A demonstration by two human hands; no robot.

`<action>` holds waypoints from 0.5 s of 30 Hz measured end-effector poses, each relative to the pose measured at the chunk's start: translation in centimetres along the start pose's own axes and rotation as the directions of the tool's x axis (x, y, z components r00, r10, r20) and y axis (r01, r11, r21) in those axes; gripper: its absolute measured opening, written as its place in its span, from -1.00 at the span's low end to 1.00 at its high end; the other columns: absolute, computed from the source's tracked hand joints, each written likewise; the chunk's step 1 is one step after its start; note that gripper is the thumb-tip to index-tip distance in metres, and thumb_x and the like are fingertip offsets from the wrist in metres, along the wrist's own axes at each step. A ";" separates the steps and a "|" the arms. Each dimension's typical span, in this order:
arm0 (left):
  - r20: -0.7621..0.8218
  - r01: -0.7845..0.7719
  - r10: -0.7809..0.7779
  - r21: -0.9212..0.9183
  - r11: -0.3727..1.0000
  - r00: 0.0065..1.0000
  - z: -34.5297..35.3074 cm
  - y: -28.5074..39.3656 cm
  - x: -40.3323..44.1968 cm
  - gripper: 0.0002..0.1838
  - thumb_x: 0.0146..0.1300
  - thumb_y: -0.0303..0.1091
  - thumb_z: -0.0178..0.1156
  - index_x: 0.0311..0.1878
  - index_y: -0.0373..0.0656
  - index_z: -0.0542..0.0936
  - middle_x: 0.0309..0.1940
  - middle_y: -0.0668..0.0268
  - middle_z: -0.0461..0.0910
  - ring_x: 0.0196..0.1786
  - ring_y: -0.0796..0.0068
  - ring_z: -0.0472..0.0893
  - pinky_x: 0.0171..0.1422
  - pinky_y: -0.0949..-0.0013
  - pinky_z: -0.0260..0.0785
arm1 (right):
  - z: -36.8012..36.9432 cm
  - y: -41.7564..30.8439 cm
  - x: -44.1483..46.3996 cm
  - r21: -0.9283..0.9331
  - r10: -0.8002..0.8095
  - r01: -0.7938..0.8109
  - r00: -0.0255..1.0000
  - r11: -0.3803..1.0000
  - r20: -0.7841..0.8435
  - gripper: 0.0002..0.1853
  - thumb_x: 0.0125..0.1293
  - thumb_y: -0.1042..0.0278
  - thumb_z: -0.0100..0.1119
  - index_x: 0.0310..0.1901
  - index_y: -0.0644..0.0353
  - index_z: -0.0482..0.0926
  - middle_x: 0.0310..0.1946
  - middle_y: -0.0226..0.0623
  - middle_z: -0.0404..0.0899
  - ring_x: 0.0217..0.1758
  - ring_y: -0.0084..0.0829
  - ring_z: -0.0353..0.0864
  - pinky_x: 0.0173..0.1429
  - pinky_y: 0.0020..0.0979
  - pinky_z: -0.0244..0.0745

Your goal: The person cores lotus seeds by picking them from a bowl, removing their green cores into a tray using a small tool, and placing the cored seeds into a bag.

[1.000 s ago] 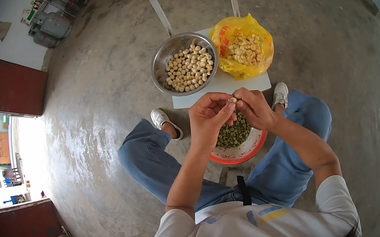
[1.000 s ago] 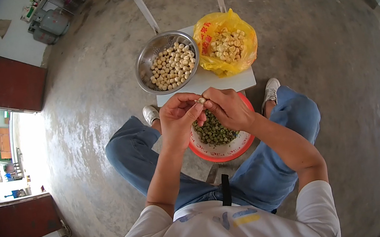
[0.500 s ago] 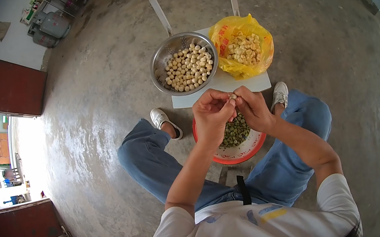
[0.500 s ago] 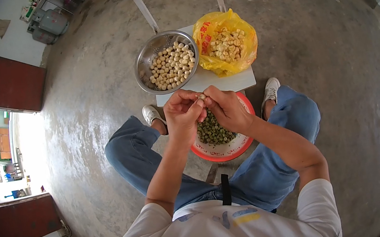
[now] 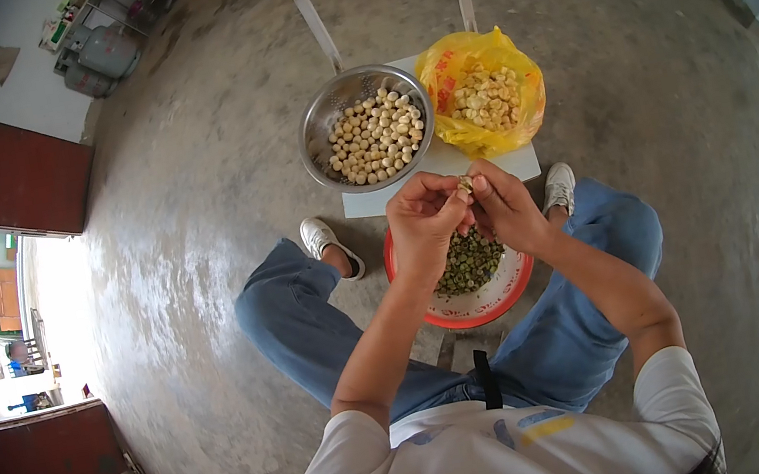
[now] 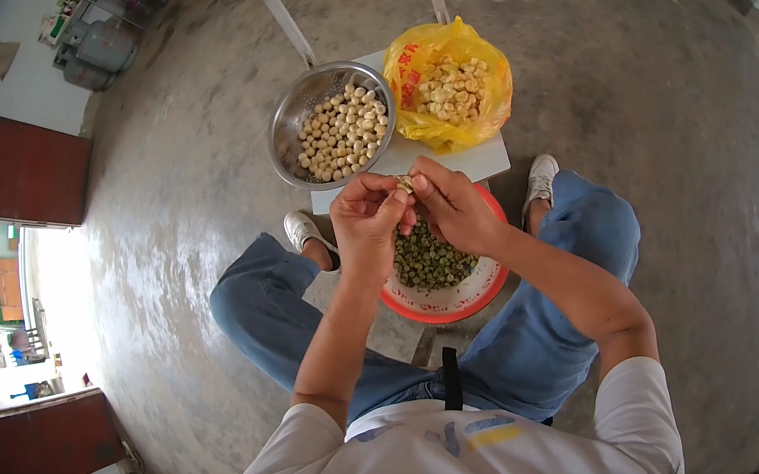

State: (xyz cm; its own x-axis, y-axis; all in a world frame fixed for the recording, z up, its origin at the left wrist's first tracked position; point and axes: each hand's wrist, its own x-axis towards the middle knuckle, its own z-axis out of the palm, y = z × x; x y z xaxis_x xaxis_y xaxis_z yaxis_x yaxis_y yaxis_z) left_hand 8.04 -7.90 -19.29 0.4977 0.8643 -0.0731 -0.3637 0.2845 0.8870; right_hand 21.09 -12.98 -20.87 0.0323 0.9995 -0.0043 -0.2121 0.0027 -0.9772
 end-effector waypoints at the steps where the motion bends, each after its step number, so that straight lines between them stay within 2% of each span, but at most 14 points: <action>1: 0.010 0.007 -0.007 -0.005 1.000 1.000 -0.2 -0.1 0.2 -0.91 0.14 -0.58 0.18 -0.28 -0.27 0.49 -0.49 0.25 0.57 -0.54 0.57 0.53 -0.53 0.55 0.34 | 0.2 0.0 0.1 0.058 0.035 -0.034 0.999 0.998 -0.009 -0.70 0.49 0.14 -0.28 -0.33 0.15 0.29 -0.65 -0.51 0.31 -0.69 -0.72 0.25 -0.63 -0.63 0.22; 5: 0.055 0.118 -0.117 -0.015 0.993 0.992 -1.1 0.4 0.9 -0.89 0.18 -0.58 0.16 -0.22 -0.34 0.52 -0.47 0.24 0.58 -0.53 0.59 0.53 -0.48 0.54 0.38 | -0.6 -0.3 0.6 0.193 0.058 -0.068 0.997 0.979 0.058 -0.65 0.49 0.07 -0.32 -0.34 0.13 0.30 -0.71 -0.51 0.23 -0.74 -0.71 0.17 -0.69 -0.62 0.13; 8: 0.088 0.110 -0.110 0.002 0.994 0.990 -1.1 0.9 1.2 -0.88 0.19 -0.57 0.14 -0.20 -0.33 0.53 -0.47 0.26 0.58 -0.52 0.59 0.53 -0.46 0.54 0.39 | -1.5 0.5 0.9 0.172 0.049 -0.068 0.992 0.983 0.113 -0.63 0.49 0.05 -0.33 -0.35 0.13 0.31 -0.74 -0.51 0.20 -0.75 -0.70 0.15 -0.72 -0.63 0.05; 11: 0.096 0.123 -0.123 0.000 0.992 0.988 -1.1 1.1 1.3 -0.91 0.20 -0.54 0.15 -0.23 -0.31 0.54 -0.46 0.27 0.58 -0.50 0.60 0.54 -0.45 0.57 0.38 | -1.5 -0.1 0.8 0.127 0.107 -0.119 0.989 0.985 0.098 -0.61 0.49 0.02 -0.34 -0.37 0.13 0.31 -0.76 -0.51 0.20 -0.77 -0.69 0.12 -0.72 -0.63 0.03; 14: 0.072 0.136 -0.144 0.104 0.985 0.987 -1.1 0.9 1.4 -0.92 0.19 -0.51 0.17 -0.26 -0.30 0.53 -0.47 0.29 0.58 -0.51 0.60 0.55 -0.47 0.59 0.37 | -1.7 0.0 0.8 0.075 0.108 -0.115 0.989 0.991 0.098 -0.60 0.48 0.00 -0.33 -0.39 0.12 0.31 -0.75 -0.51 0.21 -0.78 -0.70 0.11 -0.72 -0.63 0.02; 15: 0.065 0.147 -0.153 0.083 0.986 0.986 -1.2 0.8 1.5 -0.92 0.19 -0.51 0.18 -0.27 -0.30 0.53 -0.47 0.29 0.58 -0.51 0.60 0.54 -0.48 0.59 0.36 | -1.8 -0.2 0.7 0.105 0.122 -0.132 0.988 0.986 0.092 -0.59 0.48 -0.01 -0.32 -0.40 0.11 0.31 -0.75 -0.52 0.21 -0.78 -0.70 0.11 -0.72 -0.63 0.02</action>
State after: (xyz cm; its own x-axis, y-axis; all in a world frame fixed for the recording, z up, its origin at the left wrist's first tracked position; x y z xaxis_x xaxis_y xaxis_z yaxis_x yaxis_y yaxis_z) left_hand 7.52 -5.92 -19.18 0.5979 0.7816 -0.1779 -0.2197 0.3732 0.9013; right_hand 22.88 -12.31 -21.10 -0.0841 0.9910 -0.1040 -0.3162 -0.1255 -0.9404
